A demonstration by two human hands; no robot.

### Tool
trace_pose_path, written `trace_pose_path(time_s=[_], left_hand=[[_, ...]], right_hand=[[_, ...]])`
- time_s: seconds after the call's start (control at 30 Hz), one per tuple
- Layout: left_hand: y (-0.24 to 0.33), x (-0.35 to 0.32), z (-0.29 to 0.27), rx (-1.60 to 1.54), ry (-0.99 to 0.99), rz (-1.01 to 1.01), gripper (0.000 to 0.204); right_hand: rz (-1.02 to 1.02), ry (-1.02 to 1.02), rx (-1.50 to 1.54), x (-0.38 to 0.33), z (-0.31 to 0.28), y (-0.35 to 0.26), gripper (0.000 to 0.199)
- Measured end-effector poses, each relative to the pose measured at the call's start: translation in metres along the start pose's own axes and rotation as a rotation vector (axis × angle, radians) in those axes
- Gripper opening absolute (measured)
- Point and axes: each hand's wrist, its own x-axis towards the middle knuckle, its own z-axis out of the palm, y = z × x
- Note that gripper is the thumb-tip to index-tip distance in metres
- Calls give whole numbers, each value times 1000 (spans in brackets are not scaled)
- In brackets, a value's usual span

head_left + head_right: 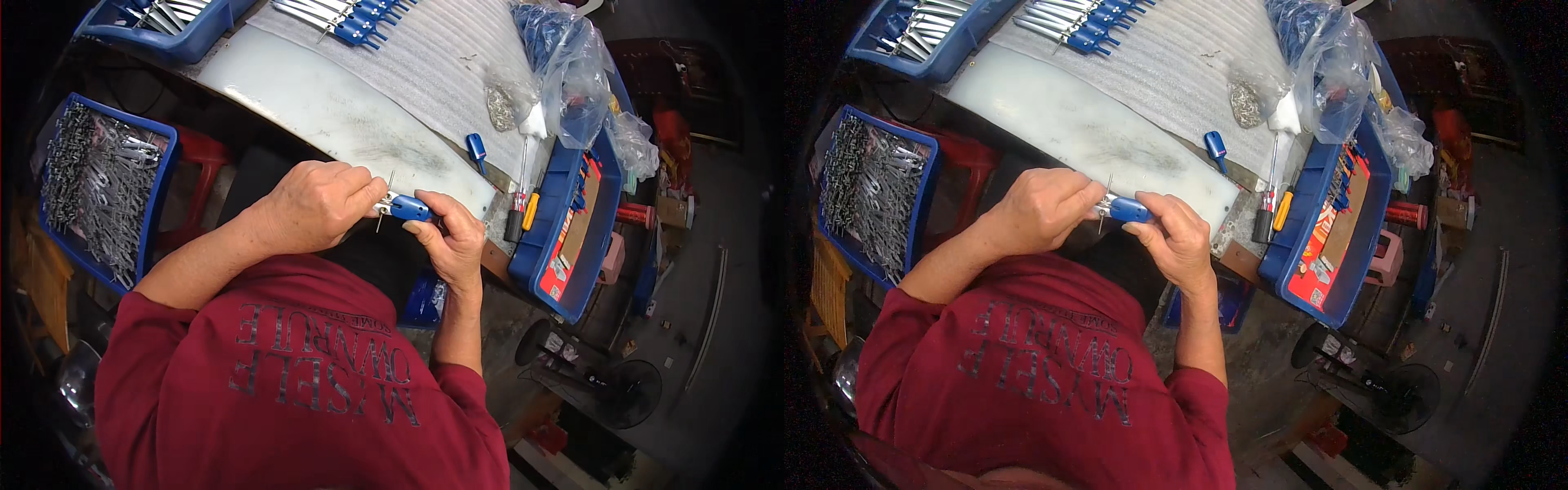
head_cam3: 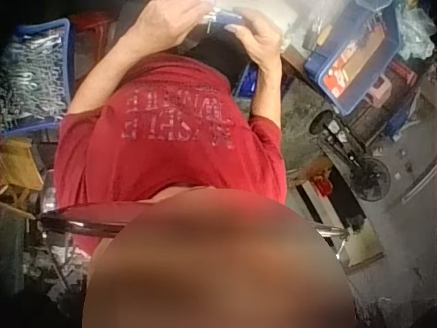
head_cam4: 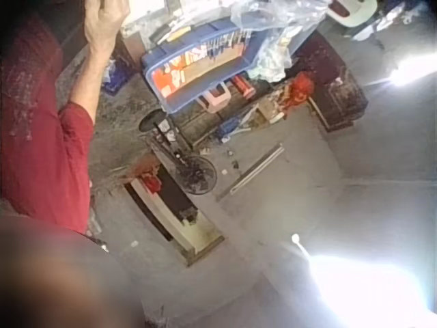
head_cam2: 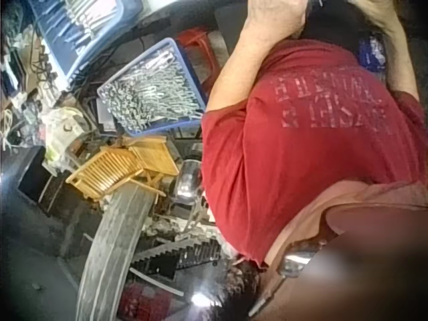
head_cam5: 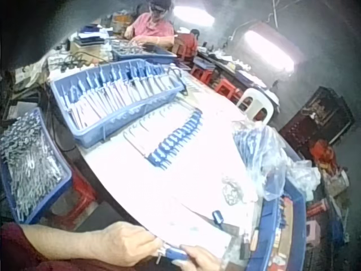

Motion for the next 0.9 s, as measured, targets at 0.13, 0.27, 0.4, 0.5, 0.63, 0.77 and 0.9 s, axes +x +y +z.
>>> trace_pose_path(time_s=[0.13,0.27,0.4,0.5,0.63,0.77,0.9], left_hand=[[-1,0,0,8,-6,4,26],[-3,1,2,19,12,21,26],[-6,1,4,28,19,37,27],[-9,2,3,51,38,51,27],[-14,4,2,64,14,38,27],[-19,7,1,78,-6,19,27],[-26,11,0,99,-6,14,25]], right_hand=[[40,-12,14,0,0,-1,41],[36,-22,13,1,-2,-1,44],[67,-26,87,0,-5,1,49],[93,-19,149,-1,-7,5,51],[84,-15,136,-2,-13,19,49],[108,10,118,-1,-15,21,45],[187,54,107,0,-19,23,33]])
